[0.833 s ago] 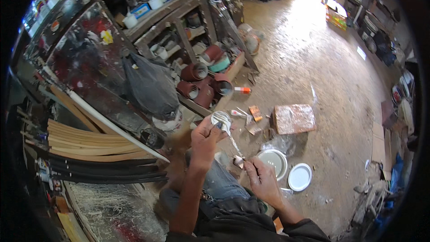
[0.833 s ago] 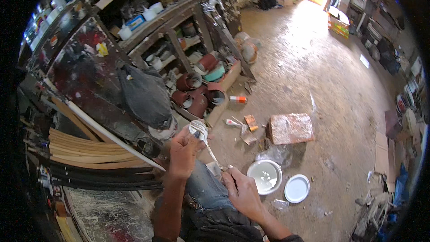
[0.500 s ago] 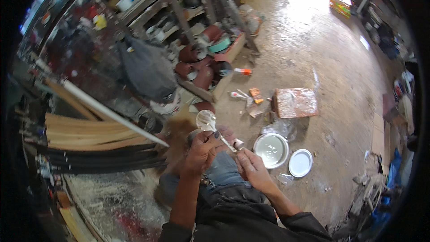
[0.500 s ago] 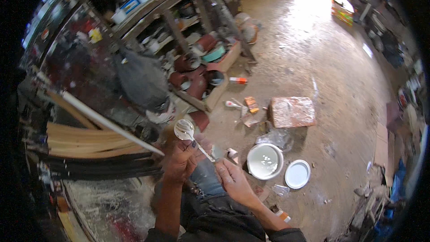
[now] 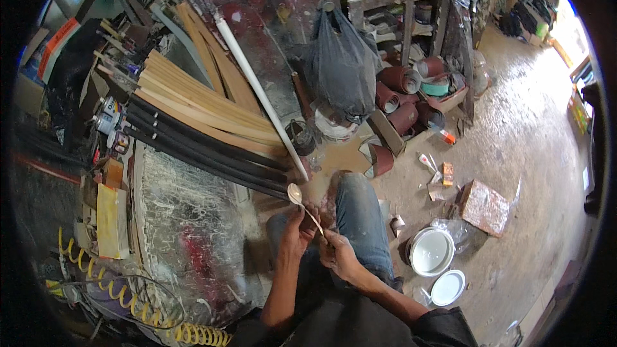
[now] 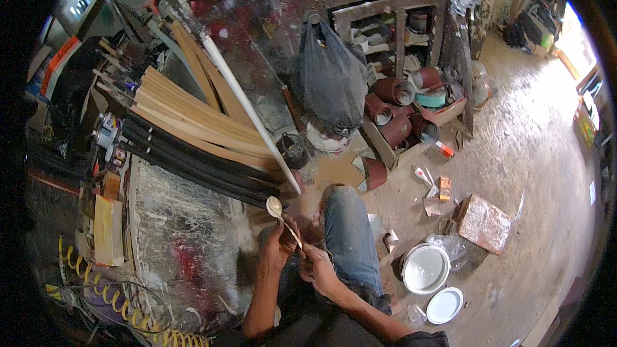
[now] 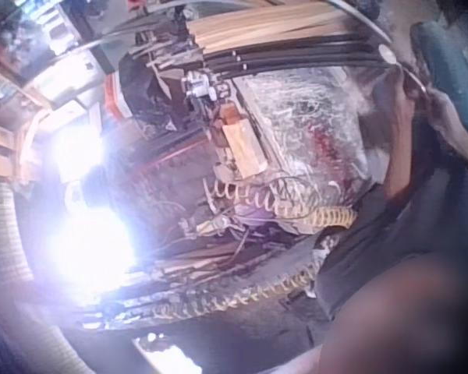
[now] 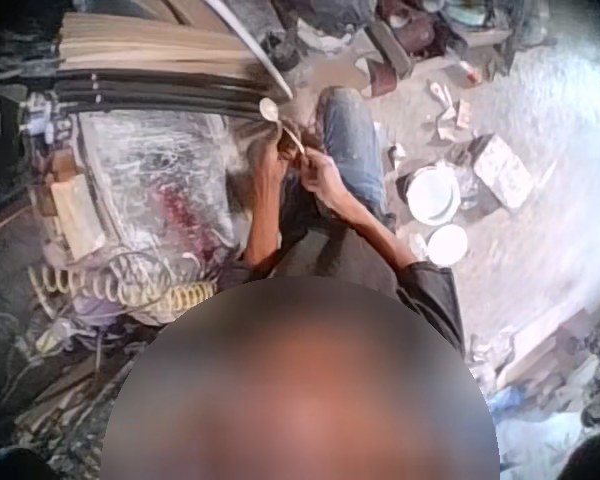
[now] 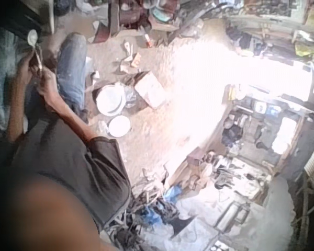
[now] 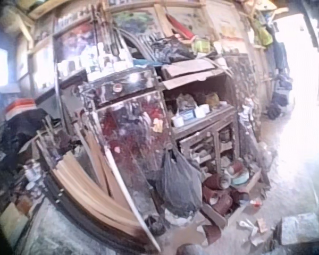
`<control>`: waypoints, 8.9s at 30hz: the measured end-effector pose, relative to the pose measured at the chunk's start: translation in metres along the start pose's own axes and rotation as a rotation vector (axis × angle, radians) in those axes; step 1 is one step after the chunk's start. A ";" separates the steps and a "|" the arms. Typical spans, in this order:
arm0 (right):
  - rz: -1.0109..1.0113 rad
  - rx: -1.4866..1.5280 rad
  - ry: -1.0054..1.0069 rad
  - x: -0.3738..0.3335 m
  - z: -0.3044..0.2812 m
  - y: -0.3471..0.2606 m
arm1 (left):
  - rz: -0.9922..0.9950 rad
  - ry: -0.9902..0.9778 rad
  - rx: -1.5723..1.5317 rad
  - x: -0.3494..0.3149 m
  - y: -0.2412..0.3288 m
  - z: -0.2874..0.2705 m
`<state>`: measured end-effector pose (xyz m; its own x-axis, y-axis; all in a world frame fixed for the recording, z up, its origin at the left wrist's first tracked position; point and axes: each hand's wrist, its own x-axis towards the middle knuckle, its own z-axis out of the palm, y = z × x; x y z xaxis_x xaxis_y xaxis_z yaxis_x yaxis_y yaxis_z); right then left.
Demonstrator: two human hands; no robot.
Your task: The person sits on the floor and uses a metal spoon to stir white paint in a bucket. They scrape the sides of the bucket and continue mixing until the paint appears uniform.
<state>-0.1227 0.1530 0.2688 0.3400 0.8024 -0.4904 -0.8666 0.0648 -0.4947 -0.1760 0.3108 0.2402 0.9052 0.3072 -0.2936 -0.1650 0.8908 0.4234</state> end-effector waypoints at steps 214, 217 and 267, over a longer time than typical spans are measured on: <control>-0.125 -1.337 1.451 -0.173 -0.299 -0.005 | 0.100 0.518 1.103 -0.045 -0.072 -0.137; -0.108 -1.453 1.381 -0.150 -0.307 -0.007 | 0.067 0.501 1.148 -0.044 -0.069 -0.141; -0.268 -1.564 1.310 -0.184 -0.346 0.058 | 0.043 0.507 1.204 -0.045 -0.066 -0.149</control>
<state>-0.1092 -0.1960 0.0823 0.9970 0.0039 -0.0775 -0.0228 -0.9399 -0.3406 -0.2641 0.2878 0.0976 0.6169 0.6542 -0.4376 0.5014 0.1018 0.8592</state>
